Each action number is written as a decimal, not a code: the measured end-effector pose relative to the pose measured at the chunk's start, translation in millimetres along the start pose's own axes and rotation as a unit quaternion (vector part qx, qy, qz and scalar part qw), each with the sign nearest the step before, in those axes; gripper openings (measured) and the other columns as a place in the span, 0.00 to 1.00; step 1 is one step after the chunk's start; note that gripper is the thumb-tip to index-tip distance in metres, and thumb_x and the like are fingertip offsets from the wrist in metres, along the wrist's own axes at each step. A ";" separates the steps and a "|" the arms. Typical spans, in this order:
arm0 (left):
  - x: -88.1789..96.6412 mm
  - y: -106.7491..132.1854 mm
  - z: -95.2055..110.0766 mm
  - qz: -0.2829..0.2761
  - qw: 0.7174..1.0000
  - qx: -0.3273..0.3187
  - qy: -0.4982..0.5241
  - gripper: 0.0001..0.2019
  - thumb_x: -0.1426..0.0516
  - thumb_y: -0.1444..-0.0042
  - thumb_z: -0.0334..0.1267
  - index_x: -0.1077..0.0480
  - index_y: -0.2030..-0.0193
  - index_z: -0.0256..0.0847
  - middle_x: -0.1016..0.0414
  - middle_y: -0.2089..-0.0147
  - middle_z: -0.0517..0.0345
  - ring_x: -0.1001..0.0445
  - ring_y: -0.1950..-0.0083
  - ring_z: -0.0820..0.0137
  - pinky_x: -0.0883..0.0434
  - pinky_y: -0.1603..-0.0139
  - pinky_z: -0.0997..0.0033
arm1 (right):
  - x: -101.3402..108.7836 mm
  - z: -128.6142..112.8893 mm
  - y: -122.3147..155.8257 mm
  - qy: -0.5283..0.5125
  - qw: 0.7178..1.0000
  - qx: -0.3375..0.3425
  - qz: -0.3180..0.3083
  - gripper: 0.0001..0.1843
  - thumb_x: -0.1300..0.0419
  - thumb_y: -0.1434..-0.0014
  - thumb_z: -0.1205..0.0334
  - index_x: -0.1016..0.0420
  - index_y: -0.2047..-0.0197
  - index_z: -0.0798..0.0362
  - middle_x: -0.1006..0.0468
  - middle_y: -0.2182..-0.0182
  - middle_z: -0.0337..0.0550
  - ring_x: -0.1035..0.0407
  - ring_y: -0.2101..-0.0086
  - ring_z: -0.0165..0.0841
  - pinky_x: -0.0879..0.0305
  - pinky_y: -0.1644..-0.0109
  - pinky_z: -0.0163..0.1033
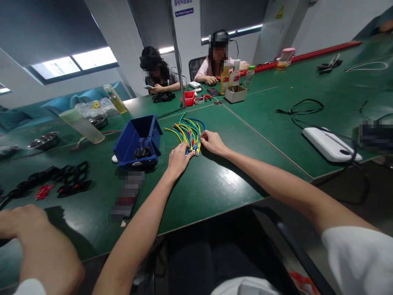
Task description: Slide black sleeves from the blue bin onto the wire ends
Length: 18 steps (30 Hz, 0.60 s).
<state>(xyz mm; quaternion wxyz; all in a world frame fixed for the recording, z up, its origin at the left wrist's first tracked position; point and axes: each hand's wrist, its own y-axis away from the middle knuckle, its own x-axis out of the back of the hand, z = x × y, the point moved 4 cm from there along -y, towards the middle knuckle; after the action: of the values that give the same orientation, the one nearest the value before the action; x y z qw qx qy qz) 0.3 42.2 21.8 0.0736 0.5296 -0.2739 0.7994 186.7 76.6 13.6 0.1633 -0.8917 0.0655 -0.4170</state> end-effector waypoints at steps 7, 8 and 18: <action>-3.1 2.8 -7.9 0.003 0.999 -0.003 0.054 0.18 0.41 0.41 0.45 0.33 0.46 0.42 0.31 0.40 0.50 0.32 0.38 0.62 0.34 0.38 0.63 | 11.1 3.9 -0.8 -0.022 0.998 -0.015 0.051 0.09 0.45 0.44 0.67 0.24 0.62 0.56 0.20 0.66 0.46 0.29 0.67 0.33 0.37 0.60 0.36; -2.6 4.4 -7.1 0.004 0.998 -0.005 0.058 0.19 0.41 0.41 0.44 0.33 0.46 0.42 0.31 0.40 0.50 0.33 0.37 0.63 0.35 0.38 0.64 | 11.9 5.8 -1.3 -0.033 0.998 -0.012 0.050 0.08 0.44 0.45 0.66 0.24 0.63 0.56 0.20 0.67 0.46 0.29 0.68 0.32 0.37 0.60 0.36; 30.9 36.8 42.0 0.064 0.997 0.027 0.046 0.14 0.51 0.34 0.44 0.28 0.51 0.42 0.22 0.50 0.52 0.24 0.50 0.64 0.31 0.48 0.67 | 17.5 34.6 -8.7 -0.240 0.959 -0.114 0.097 0.04 0.43 0.49 0.64 0.30 0.70 0.55 0.26 0.78 0.38 0.35 0.79 0.27 0.39 0.72 0.32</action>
<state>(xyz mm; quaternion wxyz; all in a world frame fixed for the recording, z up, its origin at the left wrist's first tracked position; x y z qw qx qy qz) 5.9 -15.7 48.1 0.0202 0.4757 -0.2820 0.8329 224.2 88.6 8.5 0.1115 -0.9675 0.1580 -0.1628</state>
